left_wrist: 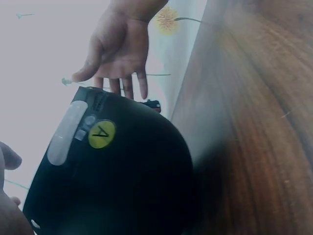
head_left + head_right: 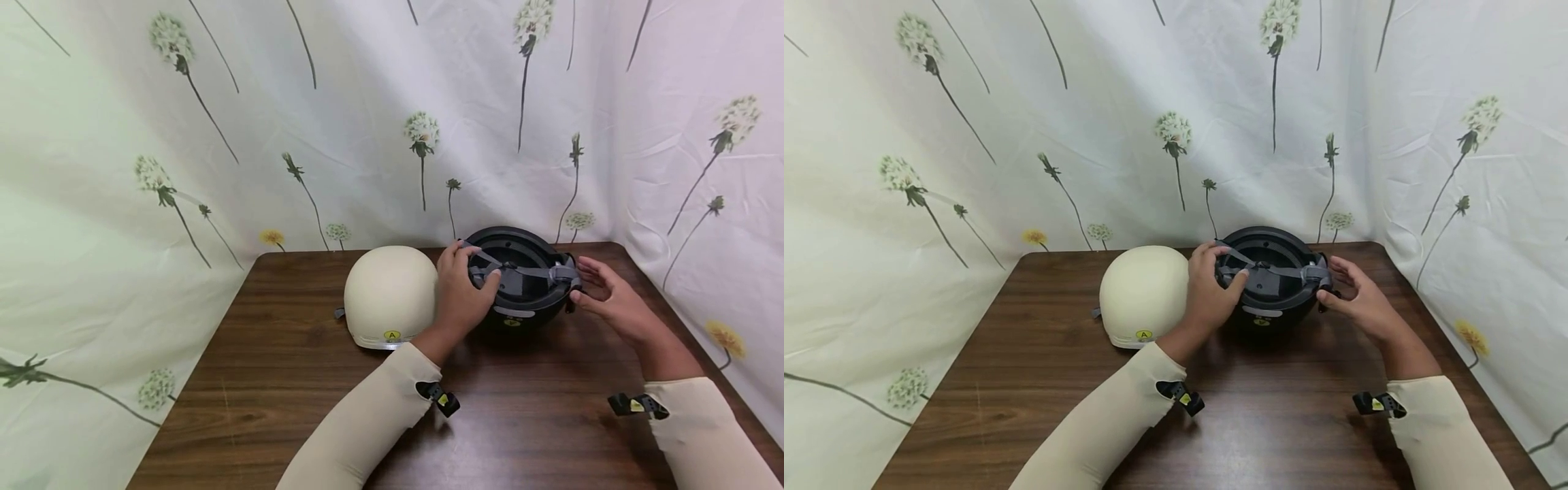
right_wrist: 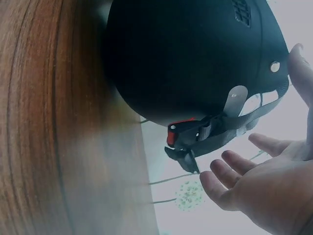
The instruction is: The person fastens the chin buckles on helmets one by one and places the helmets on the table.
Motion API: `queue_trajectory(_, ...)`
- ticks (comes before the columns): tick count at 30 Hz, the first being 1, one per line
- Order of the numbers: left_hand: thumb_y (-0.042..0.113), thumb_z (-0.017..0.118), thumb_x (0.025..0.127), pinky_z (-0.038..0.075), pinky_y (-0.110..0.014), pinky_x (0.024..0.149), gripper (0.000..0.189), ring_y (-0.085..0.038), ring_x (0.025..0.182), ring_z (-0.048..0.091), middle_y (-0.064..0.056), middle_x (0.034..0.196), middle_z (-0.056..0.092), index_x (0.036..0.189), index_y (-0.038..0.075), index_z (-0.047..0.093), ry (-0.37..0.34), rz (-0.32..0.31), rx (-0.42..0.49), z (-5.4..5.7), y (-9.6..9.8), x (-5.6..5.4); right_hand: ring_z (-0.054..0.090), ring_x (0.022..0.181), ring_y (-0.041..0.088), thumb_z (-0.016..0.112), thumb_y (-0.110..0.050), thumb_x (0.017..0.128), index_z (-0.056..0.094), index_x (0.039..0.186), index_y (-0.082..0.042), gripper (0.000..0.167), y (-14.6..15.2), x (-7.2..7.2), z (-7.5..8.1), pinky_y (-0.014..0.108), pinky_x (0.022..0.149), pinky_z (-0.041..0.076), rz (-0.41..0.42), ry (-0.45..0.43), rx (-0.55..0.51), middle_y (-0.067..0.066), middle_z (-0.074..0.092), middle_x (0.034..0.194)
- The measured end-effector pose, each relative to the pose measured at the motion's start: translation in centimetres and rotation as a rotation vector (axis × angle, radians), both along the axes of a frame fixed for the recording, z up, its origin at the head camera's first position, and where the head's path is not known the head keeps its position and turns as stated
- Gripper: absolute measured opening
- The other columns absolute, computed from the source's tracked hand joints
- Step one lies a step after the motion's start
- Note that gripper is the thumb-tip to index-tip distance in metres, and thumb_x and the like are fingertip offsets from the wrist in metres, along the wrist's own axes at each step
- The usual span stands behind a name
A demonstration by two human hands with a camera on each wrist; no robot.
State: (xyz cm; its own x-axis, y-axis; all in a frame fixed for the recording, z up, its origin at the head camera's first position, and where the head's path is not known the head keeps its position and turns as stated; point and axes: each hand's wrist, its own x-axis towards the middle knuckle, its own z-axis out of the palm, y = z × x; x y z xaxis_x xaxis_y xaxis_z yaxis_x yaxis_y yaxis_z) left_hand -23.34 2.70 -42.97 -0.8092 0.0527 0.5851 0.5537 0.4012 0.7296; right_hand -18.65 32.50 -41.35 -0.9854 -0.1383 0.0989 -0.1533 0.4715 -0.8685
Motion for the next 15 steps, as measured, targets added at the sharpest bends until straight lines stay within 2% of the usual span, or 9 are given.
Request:
queue_trajectory(3, 0.028, 0.075, 0.100, 0.043, -0.059, 0.123, 0.046, -0.037, 0.154, 0.044, -0.019, 0.163, 0.047, 0.138, 0.005, 0.065, -0.032, -0.042, -0.040, 2.6, 0.1, 1.3, 0.029, 0.154, 0.058, 0.066, -0.017, 0.110, 0.014, 0.172, 0.004, 0.083, 0.2, -0.2, -0.3, 0.001, 0.090, 0.041, -0.002, -0.008, -0.023, 0.038, 0.026, 0.172)
queue_trajectory(5, 0.024, 0.076, 0.100, 0.043, -0.056, 0.124, 0.044, -0.037, 0.154, 0.044, -0.020, 0.162, 0.047, 0.138, 0.004, 0.065, -0.044, -0.061, -0.075, 4.0, 0.4, 1.8, 0.029, 0.154, 0.058, 0.065, -0.017, 0.110, 0.014, 0.172, 0.005, 0.083, 0.4, -0.2, -0.6, 0.001, 0.091, 0.040, -0.005, -0.013, -0.029, 0.038, 0.025, 0.173)
queue_trajectory(9, 0.021, 0.077, 0.100, 0.046, -0.051, 0.123, 0.043, -0.035, 0.153, 0.048, -0.018, 0.161, 0.050, 0.137, 0.003, 0.066, -0.048, -0.095, -0.131, 5.3, 1.0, 2.1, 0.037, 0.151, 0.050, 0.066, -0.018, 0.110, 0.016, 0.172, 0.005, 0.083, 0.4, -0.2, -0.8, 0.002, 0.091, 0.042, -0.012, -0.028, -0.026, 0.038, 0.028, 0.171)
queue_trajectory(14, 0.021, 0.076, 0.102, 0.049, -0.048, 0.120, 0.043, -0.032, 0.152, 0.051, -0.016, 0.163, 0.049, 0.141, 0.005, 0.065, -0.108, -0.179, -0.177, 6.2, 1.9, 1.7, 0.039, 0.150, 0.048, 0.067, -0.019, 0.110, 0.015, 0.172, 0.004, 0.084, 0.9, -0.3, -1.3, 0.004, 0.091, 0.044, -0.004, -0.070, -0.026, 0.038, 0.028, 0.171)
queue_trajectory(15, 0.022, 0.076, 0.103, 0.049, -0.046, 0.120, 0.043, -0.031, 0.151, 0.052, -0.015, 0.163, 0.049, 0.141, 0.006, 0.065, -0.122, -0.190, -0.186, 6.3, 2.1, 1.6, 0.035, 0.151, 0.053, 0.067, -0.019, 0.110, 0.014, 0.172, 0.004, 0.085, 1.0, -0.3, -1.4, 0.004, 0.091, 0.044, -0.001, -0.083, -0.030, 0.037, 0.027, 0.172)
